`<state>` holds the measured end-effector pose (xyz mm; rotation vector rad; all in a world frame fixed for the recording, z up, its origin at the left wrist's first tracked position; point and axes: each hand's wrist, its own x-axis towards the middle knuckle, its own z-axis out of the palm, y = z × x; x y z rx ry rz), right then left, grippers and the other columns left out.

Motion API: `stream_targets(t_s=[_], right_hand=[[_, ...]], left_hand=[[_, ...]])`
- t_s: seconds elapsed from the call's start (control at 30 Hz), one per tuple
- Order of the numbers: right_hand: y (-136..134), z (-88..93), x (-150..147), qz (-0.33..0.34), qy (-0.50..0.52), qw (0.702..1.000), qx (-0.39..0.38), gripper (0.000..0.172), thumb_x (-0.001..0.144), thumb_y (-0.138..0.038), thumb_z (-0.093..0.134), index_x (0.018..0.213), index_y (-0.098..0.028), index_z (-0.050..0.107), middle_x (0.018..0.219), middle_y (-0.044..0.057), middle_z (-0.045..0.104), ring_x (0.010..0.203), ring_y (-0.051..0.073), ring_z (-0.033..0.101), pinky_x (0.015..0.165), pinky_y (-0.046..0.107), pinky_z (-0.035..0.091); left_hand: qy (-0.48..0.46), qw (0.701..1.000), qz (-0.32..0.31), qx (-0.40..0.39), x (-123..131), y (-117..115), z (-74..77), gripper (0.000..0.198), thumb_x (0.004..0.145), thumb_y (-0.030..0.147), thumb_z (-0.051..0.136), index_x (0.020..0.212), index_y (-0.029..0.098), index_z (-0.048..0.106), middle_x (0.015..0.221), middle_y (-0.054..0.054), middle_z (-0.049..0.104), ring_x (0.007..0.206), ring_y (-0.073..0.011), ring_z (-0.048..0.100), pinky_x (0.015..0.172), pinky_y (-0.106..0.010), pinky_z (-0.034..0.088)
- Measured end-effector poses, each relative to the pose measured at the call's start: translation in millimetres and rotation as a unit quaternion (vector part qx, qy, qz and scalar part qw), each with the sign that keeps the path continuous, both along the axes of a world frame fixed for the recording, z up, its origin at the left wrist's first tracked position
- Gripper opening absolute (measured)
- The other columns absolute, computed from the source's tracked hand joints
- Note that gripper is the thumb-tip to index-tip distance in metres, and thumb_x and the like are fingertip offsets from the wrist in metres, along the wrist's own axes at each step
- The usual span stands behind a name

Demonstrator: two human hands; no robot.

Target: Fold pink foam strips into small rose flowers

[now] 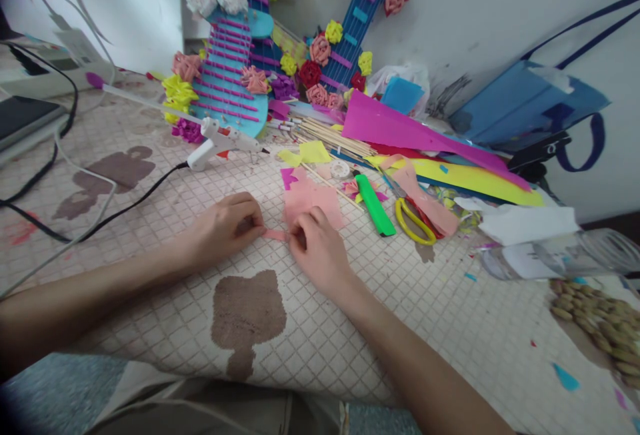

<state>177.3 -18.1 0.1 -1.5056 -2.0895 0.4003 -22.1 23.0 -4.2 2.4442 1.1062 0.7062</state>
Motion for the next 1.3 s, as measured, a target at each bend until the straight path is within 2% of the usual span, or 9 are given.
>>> stream_targets(t_s=[0.17,0.5,0.6,0.73,0.9,1.0,1.07,1.13,1.3], right_hand=[[0,1.9,1,0.0,-0.002,1.0,-0.02,0.007,0.08,-0.013,0.056,0.08,-0.02,0.054,0.087,0.003,0.054,0.071,0.015,0.053,0.064,0.03,0.044],[-1,-1.7,1,0.005,0.032,0.999,-0.001,0.01,0.079,-0.012,0.054,0.076,-0.021,0.051,0.083,0.002,0.057,0.068,0.014,0.052,0.059,0.027,0.04],[-4,0.2,2,0.009,0.059,0.998,0.001,0.012,0.079,-0.01,0.053,0.076,-0.021,0.05,0.077,0.0,0.057,0.065,0.013,0.052,0.058,0.026,0.04],[-9,4.2,0,0.023,0.078,0.997,-0.009,0.009,0.081,-0.012,0.053,0.079,-0.021,0.052,0.071,-0.002,0.056,0.062,0.012,0.051,0.057,0.025,0.039],[-12,6.5,-2,0.031,0.095,0.995,-0.001,0.008,0.083,-0.014,0.052,0.08,-0.021,0.052,0.075,-0.001,0.057,0.062,0.012,0.051,0.057,0.025,0.04],[-12,5.3,-3,0.02,0.109,0.994,-0.02,0.006,0.082,-0.017,0.056,0.085,-0.021,0.053,0.078,-0.001,0.058,0.062,0.011,0.051,0.058,0.025,0.042],[-11,4.0,-4,0.019,0.114,0.993,-0.027,0.017,0.078,-0.018,0.061,0.093,-0.021,0.053,0.085,0.0,0.06,0.068,0.013,0.054,0.064,0.026,0.044],[-10,3.0,-4,0.034,0.113,0.993,-0.024,0.023,0.076,-0.018,0.064,0.096,-0.021,0.053,0.091,0.002,0.061,0.077,0.015,0.056,0.069,0.028,0.045],[-10,3.6,-5,0.072,0.111,0.991,-0.034,0.003,0.083,-0.019,0.06,0.084,-0.02,0.057,0.079,0.0,0.06,0.075,0.014,0.055,0.067,0.026,0.042]], left_hand=[[-0.007,1.0,-0.011,-0.01,0,-1,3.8,0.007,0.08,0.01,0.054,0.078,0.015,0.059,0.083,-0.005,0.056,0.078,-0.0166,0.054,0.068,-0.029,0.045],[-0.026,0.999,-0.017,-0.02,-1,0,5.0,0.008,0.082,0.013,0.053,0.075,0.015,0.057,0.081,-0.004,0.057,0.076,-0.016,0.055,0.068,-0.028,0.046],[-0.045,0.998,-0.03,-0.024,-1,-2,6.9,0.006,0.084,0.019,0.056,0.086,0.015,0.059,0.087,-0.006,0.06,0.081,-0.0172,0.057,0.07,-0.029,0.047],[-0.084,0.994,-0.059,-0.031,2,-5,8.2,0.022,0.083,0.03,0.063,0.098,0.014,0.061,0.095,-0.008,0.064,0.089,-0.0194,0.059,0.076,-0.031,0.048],[-0.103,0.989,-0.043,-0.102,5,-5,8.1,0.014,0.084,0.028,0.062,0.08,0.015,0.064,0.078,-0.003,0.065,0.073,-0.0145,0.06,0.065,-0.025,0.047],[-0.116,0.981,-0.029,-0.153,4,-5,7.6,0.012,0.084,0.026,0.06,0.079,0.015,0.064,0.076,-0.002,0.066,0.068,-0.0127,0.061,0.061,-0.023,0.047],[-0.126,0.977,-0.029,-0.168,4,-7,7.9,0.011,0.084,0.025,0.06,0.08,0.015,0.064,0.077,-0.002,0.067,0.069,-0.0126,0.061,0.06,-0.022,0.047],[-0.133,0.977,-0.032,-0.166,5,-8,9.0,0.011,0.084,0.025,0.06,0.08,0.015,0.063,0.078,-0.002,0.067,0.07,-0.0128,0.061,0.061,-0.023,0.048],[-0.126,0.984,-0.054,-0.11,7,-11,12.9,0.008,0.083,0.02,0.06,0.079,0.015,0.063,0.079,-0.002,0.065,0.074,-0.0132,0.06,0.064,-0.023,0.047]])
